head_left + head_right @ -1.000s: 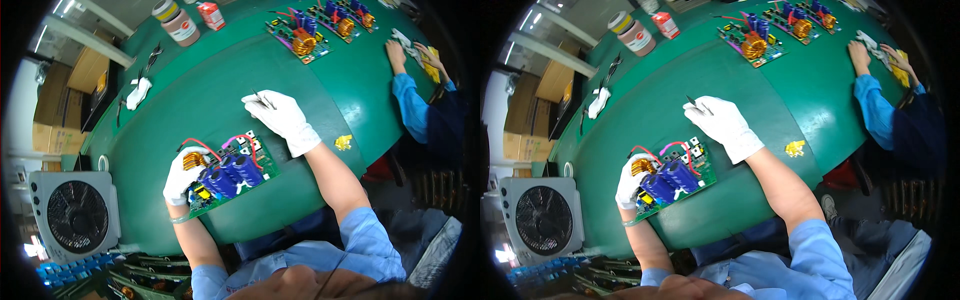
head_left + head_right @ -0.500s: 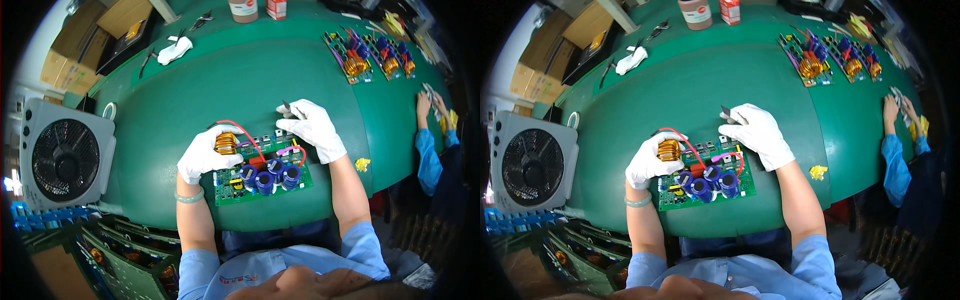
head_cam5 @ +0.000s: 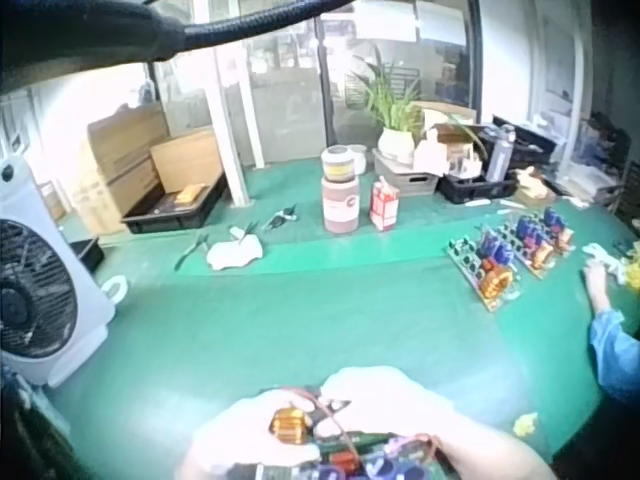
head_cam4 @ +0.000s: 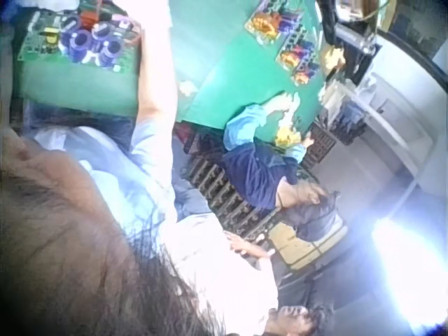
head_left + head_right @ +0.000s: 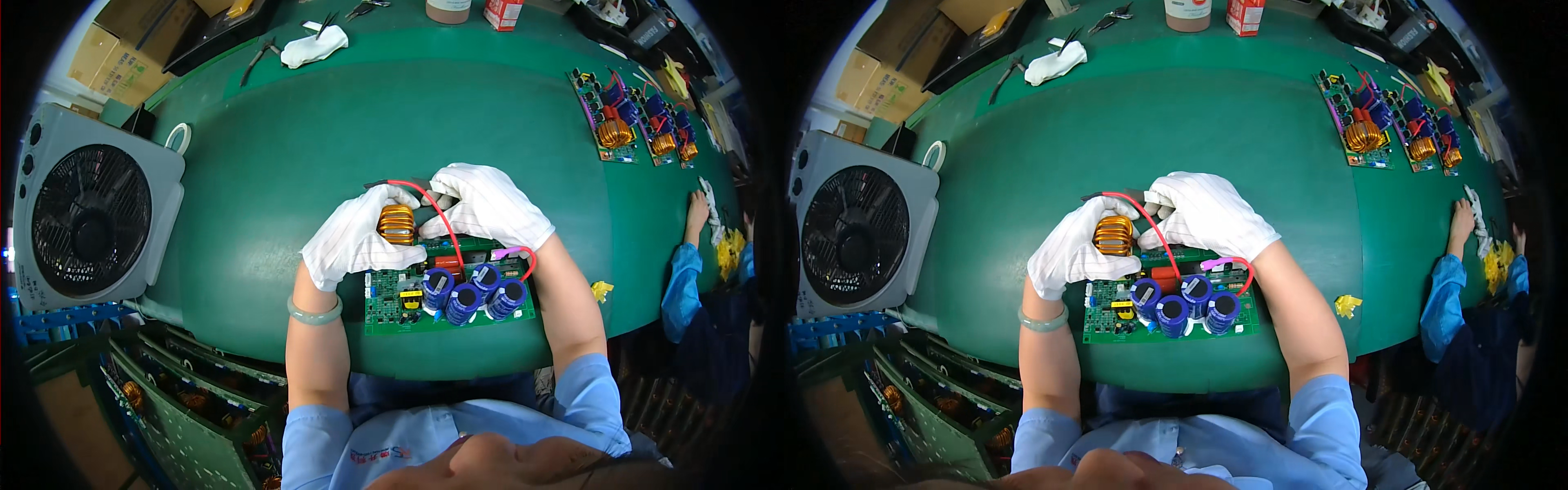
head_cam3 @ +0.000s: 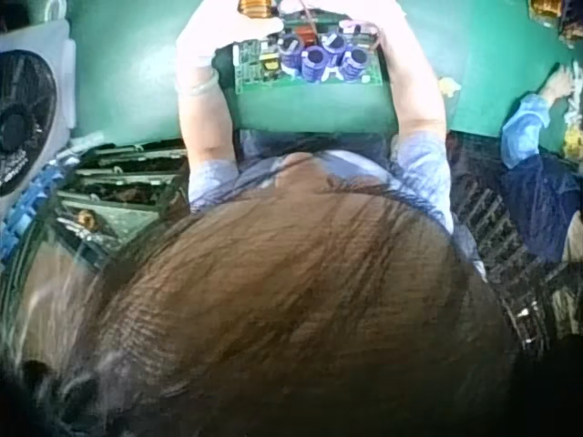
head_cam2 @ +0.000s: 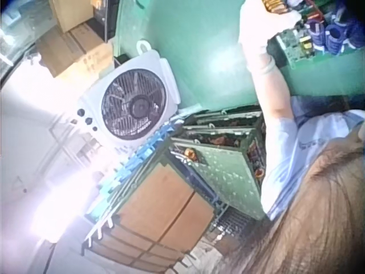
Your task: The person cleans green circuit boards by scraping the surface with a small metal tool and wiping them with a yellow cloth. They handle multiple boards, flipping them over to clean both sides and placing finished boards into a green bin.
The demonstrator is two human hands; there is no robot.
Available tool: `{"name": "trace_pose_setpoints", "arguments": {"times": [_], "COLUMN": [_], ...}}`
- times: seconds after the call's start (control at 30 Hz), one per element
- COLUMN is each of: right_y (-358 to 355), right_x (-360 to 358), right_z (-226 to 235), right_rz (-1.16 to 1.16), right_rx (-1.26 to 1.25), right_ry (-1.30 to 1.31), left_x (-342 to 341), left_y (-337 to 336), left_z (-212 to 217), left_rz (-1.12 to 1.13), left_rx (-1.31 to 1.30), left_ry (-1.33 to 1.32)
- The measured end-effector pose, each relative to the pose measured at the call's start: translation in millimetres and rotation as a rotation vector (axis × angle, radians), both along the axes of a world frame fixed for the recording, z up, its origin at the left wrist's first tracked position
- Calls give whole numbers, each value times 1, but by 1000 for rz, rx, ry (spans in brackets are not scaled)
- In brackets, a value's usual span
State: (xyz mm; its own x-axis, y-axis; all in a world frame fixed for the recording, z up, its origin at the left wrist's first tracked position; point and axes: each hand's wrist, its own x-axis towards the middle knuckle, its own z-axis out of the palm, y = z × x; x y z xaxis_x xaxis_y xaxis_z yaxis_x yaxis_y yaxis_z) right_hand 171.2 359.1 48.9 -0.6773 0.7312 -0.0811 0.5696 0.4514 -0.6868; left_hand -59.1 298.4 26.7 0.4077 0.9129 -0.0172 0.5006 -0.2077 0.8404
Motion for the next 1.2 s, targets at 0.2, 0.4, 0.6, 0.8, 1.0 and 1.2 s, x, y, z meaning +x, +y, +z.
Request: {"name": "trace_pose_setpoints", "arguments": {"times": [0.2,0.4,0.6,0.8,1.0,1.2], "right_y": [0,4,6,10,8,13], "right_x": [-1,-1,-3,-3,1,29], "right_z": [-5,-7,-8,-18,-9,17], "right_rz": [8,-54,-102,-146,-195,-163], "right_rx": [-44,-4,-25,-36,11,-179], "right_ry": [52,-14,-87,-122,-141,-21], "left_x": [0,4,4,3,4,4], "left_y": [0,1,1,1,2,3], "left_z": [2,6,6,1,0,2], "left_rz": [13,44,42,25,34,37], "left_rx": [8,-19,-11,-52,-64,-117], "left_ry": [3,3,39,-32,-57,-69]}}
